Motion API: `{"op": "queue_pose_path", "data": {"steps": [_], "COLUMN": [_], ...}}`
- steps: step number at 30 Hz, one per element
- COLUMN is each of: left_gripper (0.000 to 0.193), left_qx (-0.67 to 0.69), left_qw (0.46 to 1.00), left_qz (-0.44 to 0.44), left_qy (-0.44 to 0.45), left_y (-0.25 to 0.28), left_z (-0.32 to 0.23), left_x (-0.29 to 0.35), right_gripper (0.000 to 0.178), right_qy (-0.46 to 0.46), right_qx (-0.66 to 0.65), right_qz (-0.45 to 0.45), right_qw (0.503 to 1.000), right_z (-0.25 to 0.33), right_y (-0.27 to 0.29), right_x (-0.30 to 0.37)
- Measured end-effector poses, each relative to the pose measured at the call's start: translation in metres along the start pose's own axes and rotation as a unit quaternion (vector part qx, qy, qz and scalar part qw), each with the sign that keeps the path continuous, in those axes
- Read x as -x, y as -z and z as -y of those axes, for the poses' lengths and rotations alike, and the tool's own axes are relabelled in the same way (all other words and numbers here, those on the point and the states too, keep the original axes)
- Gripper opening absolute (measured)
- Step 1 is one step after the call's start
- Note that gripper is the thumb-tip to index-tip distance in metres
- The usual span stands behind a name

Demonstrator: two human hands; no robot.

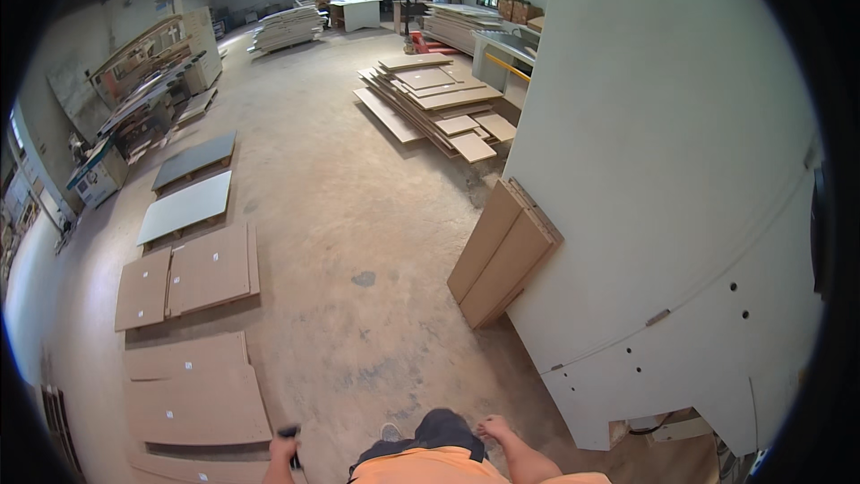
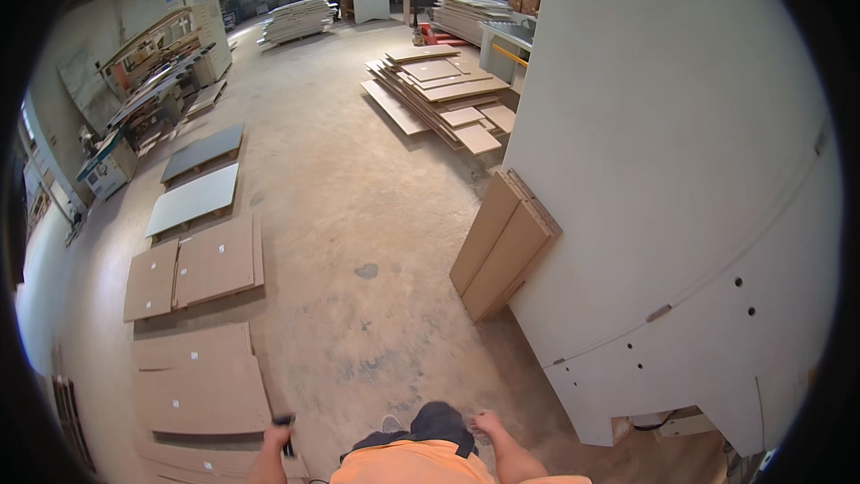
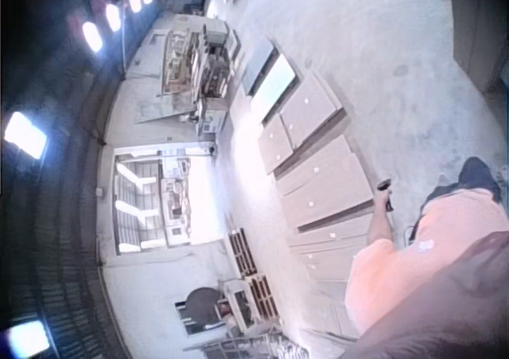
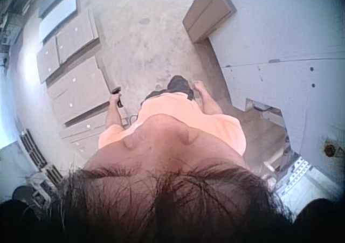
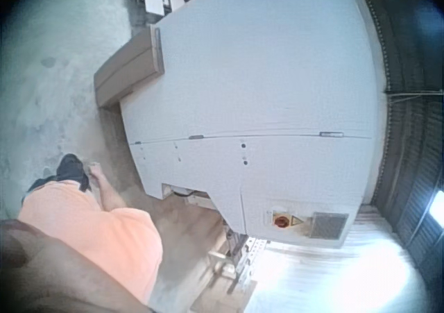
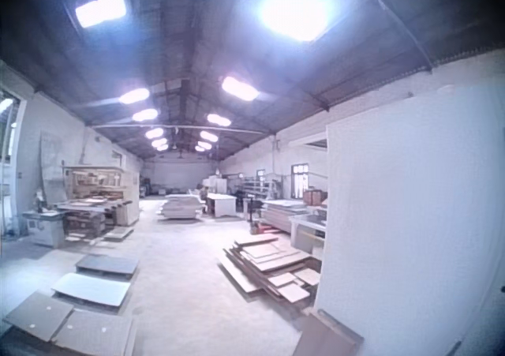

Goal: The person repeatedly picks up flat wooden panels from the floor, scans their labels with a handheld barcode scanner, and places them onto a machine table. The person also uses a yellow air blow gun to clear dust from the table surface between panels.

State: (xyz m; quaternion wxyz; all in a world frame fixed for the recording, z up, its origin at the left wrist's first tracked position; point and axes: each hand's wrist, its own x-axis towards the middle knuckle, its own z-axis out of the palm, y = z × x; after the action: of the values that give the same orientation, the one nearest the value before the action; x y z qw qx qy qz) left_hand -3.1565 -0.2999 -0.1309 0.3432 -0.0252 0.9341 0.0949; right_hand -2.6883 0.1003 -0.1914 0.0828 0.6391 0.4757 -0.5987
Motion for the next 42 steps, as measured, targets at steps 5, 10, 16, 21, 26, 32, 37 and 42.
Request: {"op": "queue_pose_path", "data": {"steps": [5,10,16,21,26,32,37,42], "left_gripper": [0.047,0.034,0.046,0.046,0.050,0.038,0.041,0.022], "left_qx": [0.097,0.052,-0.011,-0.024,-0.093,-0.054,-0.111,0.066], "left_qw": [0.972,0.939,0.962,0.996,0.981,0.986,0.957,0.904], "left_qz": [-0.043,0.003,0.061,0.061,0.170,0.148,0.045,0.098], "left_qy": [-0.208,-0.341,-0.266,0.059,-0.029,0.047,-0.264,-0.411], "left_y": [0.084,0.099,0.134,0.127,0.132,0.136,0.137,0.103], "left_z": [-0.352,-0.557,-0.568,-0.503,-0.548,-0.818,-1.182,-1.470], "left_x": [-0.093,-0.111,-0.217,-0.308,-0.371,-0.454,-0.496,-0.418], "right_gripper": [0.025,0.022,0.015,0.005,0.031,0.028,0.020,0.020], "right_qy": [-0.093,-0.086,0.269,0.136,0.228,0.149,0.056,-0.020], "right_qx": [-0.043,0.012,0.185,-0.092,-0.028,0.004,-0.213,-0.152], "right_qz": [-0.050,0.017,0.067,0.109,0.010,-0.025,-0.114,-0.241], "right_qw": [0.993,0.996,0.943,0.980,0.973,0.989,0.969,0.958], "right_z": [0.066,0.197,0.427,0.695,0.854,0.874,0.853,0.823], "right_y": [0.021,0.007,0.015,0.029,0.052,0.141,0.239,0.310], "right_x": [-0.060,-0.186,-0.309,-0.411,-0.458,-0.456,-0.511,-0.596]}}
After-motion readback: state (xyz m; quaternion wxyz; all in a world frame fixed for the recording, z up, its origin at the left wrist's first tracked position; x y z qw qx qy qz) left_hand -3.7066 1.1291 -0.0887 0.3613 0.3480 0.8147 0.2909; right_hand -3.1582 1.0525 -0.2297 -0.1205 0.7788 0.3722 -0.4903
